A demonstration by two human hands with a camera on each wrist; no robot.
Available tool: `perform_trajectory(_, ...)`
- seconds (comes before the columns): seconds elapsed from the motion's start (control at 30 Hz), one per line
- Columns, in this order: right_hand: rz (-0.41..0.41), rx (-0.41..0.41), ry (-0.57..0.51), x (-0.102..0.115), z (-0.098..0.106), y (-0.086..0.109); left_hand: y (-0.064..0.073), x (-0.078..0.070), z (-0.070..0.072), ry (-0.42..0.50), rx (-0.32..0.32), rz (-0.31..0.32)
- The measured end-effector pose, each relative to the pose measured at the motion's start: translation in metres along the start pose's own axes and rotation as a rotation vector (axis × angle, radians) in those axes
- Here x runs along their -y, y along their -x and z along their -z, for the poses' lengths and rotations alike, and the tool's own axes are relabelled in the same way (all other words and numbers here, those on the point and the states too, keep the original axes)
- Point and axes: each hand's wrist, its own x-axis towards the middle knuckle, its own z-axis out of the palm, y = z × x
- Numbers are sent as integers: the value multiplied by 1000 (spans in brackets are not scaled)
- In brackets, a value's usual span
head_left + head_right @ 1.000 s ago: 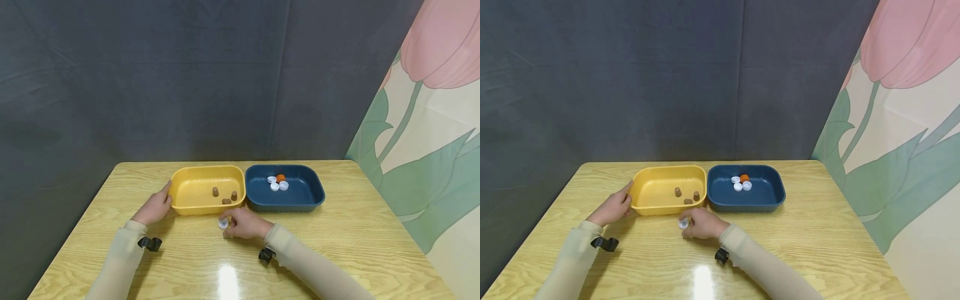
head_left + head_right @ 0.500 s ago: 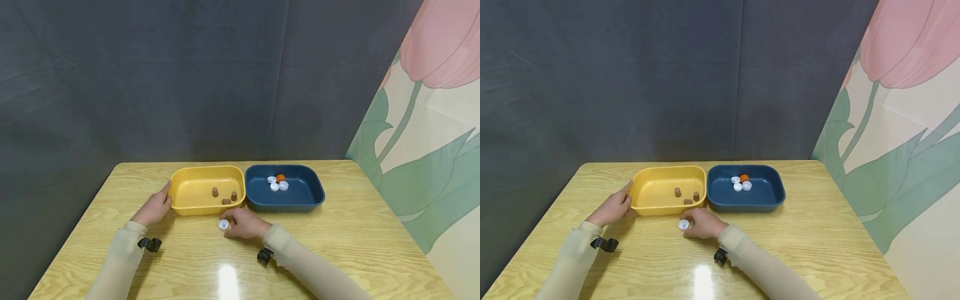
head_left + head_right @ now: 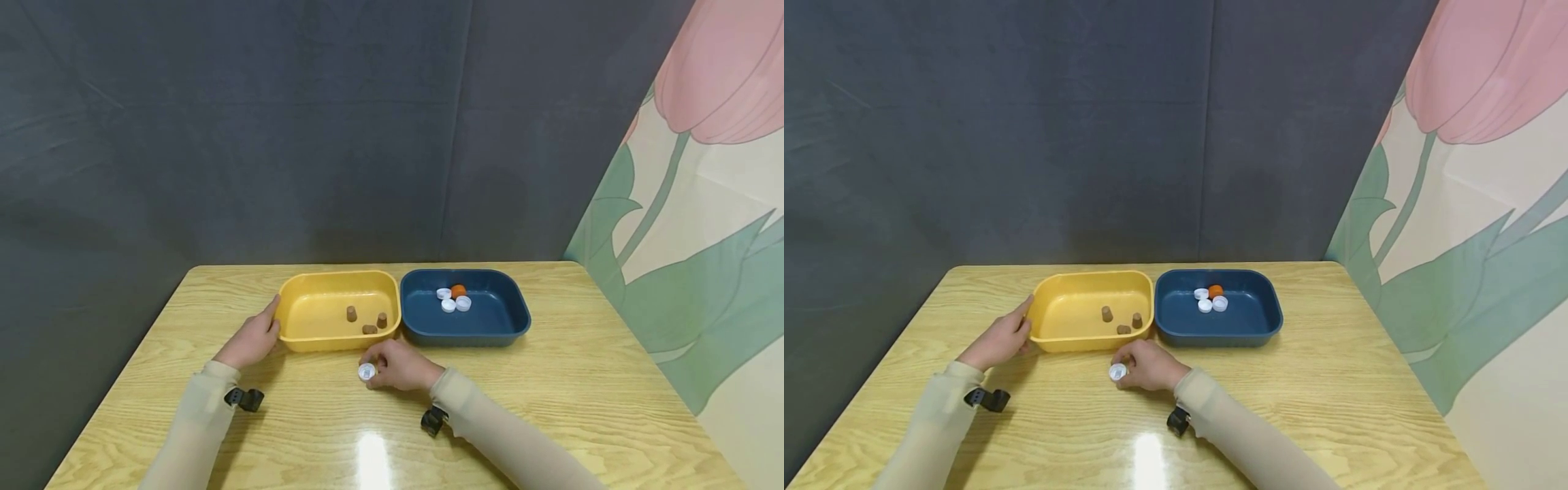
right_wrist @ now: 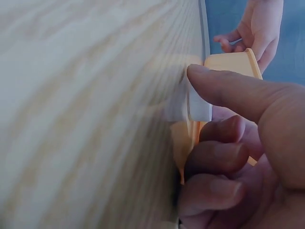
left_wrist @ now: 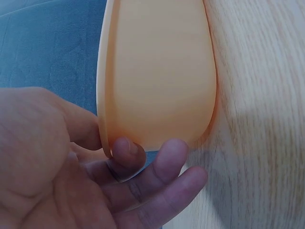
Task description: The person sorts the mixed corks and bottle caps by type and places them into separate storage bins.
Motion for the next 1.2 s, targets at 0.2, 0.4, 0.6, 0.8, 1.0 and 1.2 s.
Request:
perform_trajectory(0.2, -2, 2, -12, 0, 3, 4, -1, 0, 0, 0, 8, 9)
perform_trajectory(0.4, 31, -11, 2, 4, 9, 10, 0, -1, 0, 5, 8, 16)
perform_trajectory(0.6, 66, -11, 19, 7, 21, 20, 0, -3, 0, 1, 3, 20)
perform_trajectory(0.8, 48, -30, 47, 9, 41, 31, 0, -3, 0, -3, 4, 19)
perform_trajectory(1.0, 51, -75, 111, 5, 68, 38, 0, -3, 0, -7, 9, 20)
perform_trajectory(1.2, 5, -113, 116, -1, 93, 44, 0, -3, 1, -13, 8, 17)
